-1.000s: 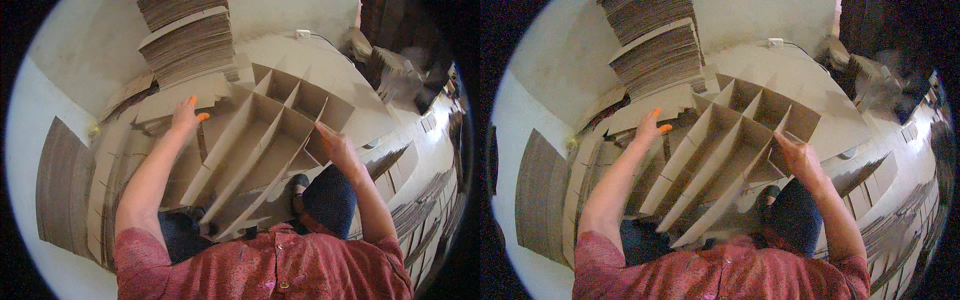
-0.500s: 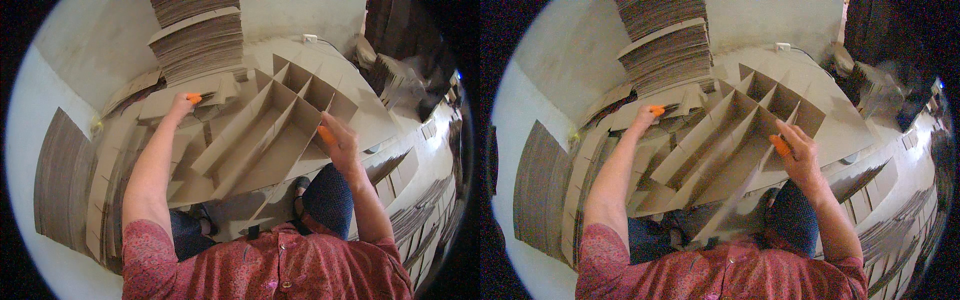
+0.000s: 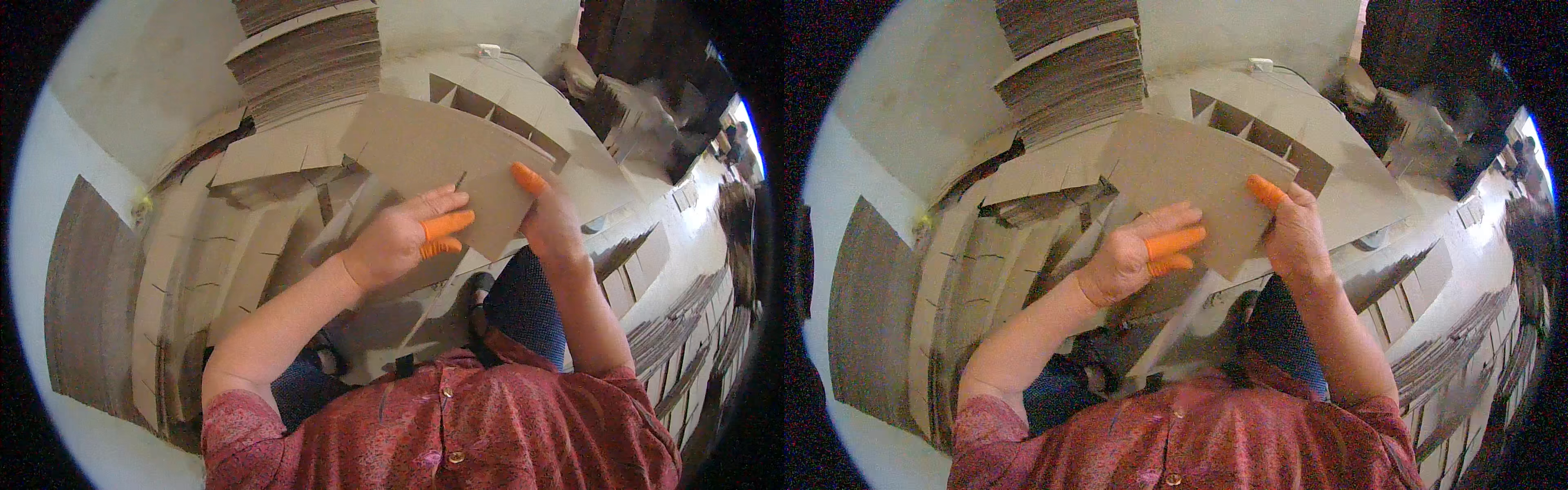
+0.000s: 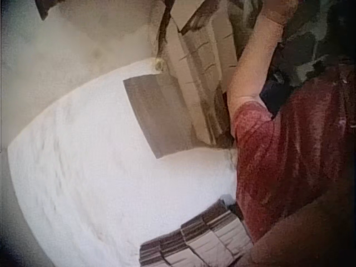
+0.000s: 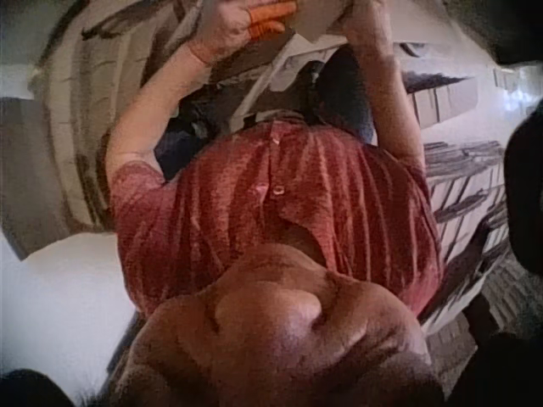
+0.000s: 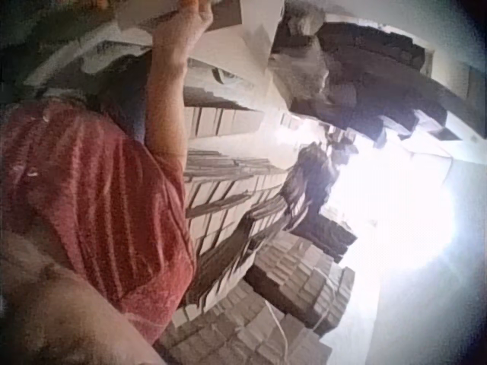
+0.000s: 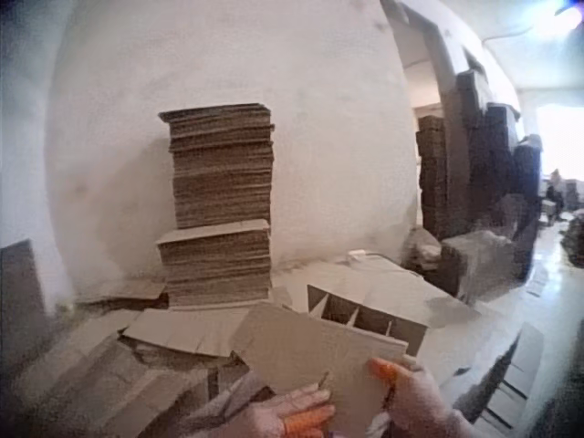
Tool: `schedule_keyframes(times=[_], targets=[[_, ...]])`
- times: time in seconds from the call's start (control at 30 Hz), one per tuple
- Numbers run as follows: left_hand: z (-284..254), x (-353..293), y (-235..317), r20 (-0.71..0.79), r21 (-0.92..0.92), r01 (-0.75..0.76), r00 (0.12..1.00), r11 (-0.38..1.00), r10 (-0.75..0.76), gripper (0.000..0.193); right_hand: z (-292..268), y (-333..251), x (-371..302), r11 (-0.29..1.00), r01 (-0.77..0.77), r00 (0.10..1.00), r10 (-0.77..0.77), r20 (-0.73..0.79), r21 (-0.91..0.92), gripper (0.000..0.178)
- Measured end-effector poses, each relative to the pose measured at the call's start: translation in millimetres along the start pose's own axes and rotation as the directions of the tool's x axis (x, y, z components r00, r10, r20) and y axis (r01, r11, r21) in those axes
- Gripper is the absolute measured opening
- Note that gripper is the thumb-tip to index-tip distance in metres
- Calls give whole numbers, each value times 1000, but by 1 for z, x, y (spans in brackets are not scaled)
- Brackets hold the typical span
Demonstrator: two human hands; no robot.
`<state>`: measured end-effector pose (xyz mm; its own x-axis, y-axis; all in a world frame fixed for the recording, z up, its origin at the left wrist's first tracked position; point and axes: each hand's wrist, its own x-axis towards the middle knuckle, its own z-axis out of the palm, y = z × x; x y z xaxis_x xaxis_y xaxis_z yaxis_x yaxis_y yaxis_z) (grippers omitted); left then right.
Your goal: The person assembles pre-cut cardboard dividers by folding and interlocking them into a multi-compartment structure. The person repeatedly picks up flat cardboard pieces, folds them along scored lines, and inserts them into the growing assembly on the floor.
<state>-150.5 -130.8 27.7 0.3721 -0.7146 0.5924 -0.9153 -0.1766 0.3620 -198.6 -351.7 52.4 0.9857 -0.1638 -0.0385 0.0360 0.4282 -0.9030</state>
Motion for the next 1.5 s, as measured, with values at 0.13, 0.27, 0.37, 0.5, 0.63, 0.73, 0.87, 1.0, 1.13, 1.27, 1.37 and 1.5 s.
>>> schedule_keyframes(times=[0.13, 0.27, 0.37, 0.5, 0.63, 0.73, 0.87, 1.0, 1.13, 1.27, 1.37, 1.5], targets=[[-28, 14, -34, -358, -62, 399, 847, 915, -394, 52, -27, -8, -19, 872, 292, 934, -348, -78, -393, 21], [-68, 21, -106, -365, -267, 559, 695, 785, -620, 57, -32, 6, -46, 565, 469, 800, -598, 55, -679, 16], [-62, 24, -132, -194, -515, 508, 716, 691, -671, 48, -39, 22, -57, 459, 474, 793, -593, 138, -752, 14], [-53, 28, -127, -267, -542, 492, 668, 682, -694, 45, -37, 21, -60, 483, 426, 834, -538, 125, -765, 12], [-44, 22, -140, -126, -422, 643, 657, 640, -743, 40, -43, 42, -60, 443, 426, 845, -507, 171, -789, 10], [-30, 10, -140, -154, -119, 717, 669, 686, -727, 38, -53, 58, -58, 502, 396, 879, -449, 160, -769, 12], [-33, 2, -137, -192, -174, 765, 591, 620, -783, 32, -65, 53, -49, 558, 378, 905, -392, 166, -739, 14], [-33, 13, -65, -386, -63, 730, 611, 681, -691, 33, -85, 51, -33, 565, 266, 925, -377, 42, -781, 21], [-15, -14, -23, -616, 267, 566, 723, 780, -314, 34, -87, 50, -41, 593, 257, 937, -345, 47, -763, 20], [2, -29, 7, -348, 142, 562, 799, 815, -490, 36, -89, 53, -38, 549, 286, 925, -372, 77, -786, 16], [26, -19, 59, -16, 156, 531, 845, 833, -535, 31, -86, 50, -38, 529, 302, 932, -338, 129, -793, 16], [52, -23, 67, 221, 320, 539, 757, 779, -614, 30, -84, 49, -35, 444, 334, 912, -376, 166, -831, 16]])
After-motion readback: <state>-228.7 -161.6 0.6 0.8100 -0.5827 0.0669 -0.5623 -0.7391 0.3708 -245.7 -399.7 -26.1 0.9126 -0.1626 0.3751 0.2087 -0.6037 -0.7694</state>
